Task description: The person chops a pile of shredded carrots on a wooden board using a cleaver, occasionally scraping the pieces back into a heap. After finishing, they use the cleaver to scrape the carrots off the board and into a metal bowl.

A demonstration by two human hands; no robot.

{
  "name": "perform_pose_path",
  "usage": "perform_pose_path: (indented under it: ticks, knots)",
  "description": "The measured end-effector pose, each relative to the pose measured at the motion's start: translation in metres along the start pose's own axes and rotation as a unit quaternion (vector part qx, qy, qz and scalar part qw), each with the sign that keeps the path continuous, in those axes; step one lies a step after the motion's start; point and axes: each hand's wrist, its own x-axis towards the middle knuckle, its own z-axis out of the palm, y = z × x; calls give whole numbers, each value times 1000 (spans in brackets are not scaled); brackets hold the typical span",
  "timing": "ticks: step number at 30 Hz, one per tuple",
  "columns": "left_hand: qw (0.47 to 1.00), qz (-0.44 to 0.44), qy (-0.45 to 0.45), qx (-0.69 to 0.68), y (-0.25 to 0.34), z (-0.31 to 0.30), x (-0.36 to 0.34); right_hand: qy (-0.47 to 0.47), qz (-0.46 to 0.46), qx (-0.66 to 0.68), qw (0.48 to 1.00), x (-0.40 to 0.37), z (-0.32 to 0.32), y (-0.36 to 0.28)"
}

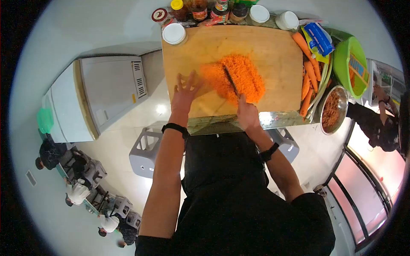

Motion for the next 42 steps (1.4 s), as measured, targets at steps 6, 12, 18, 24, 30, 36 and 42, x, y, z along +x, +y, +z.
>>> perform_pose_path:
  ticks: [6,12,18,24,30,36,42]
  knots:
    - [998,9,57,9,-2,13,2,15,41,41,998,-13,-24,-33]
    - [997,39,48,49,-17,32,-2,10,28,-45,999,6,13,-20]
    - [994,81,49,45,-15,33,-7,11,54,-17,998,-3,15,-31]
    - [996,46,61,-48,-3,27,-5,12,56,-22,998,-8,0,-47]
    - [986,56,-130,-86,-15,1,7,19,35,-50,998,3,6,-50]
    - [986,42,-128,-99,-10,3,-6,9,26,-43,999,-6,8,-41]
    - [990,27,-85,-109,-14,10,-1,40,16,-41,998,0,16,-27]
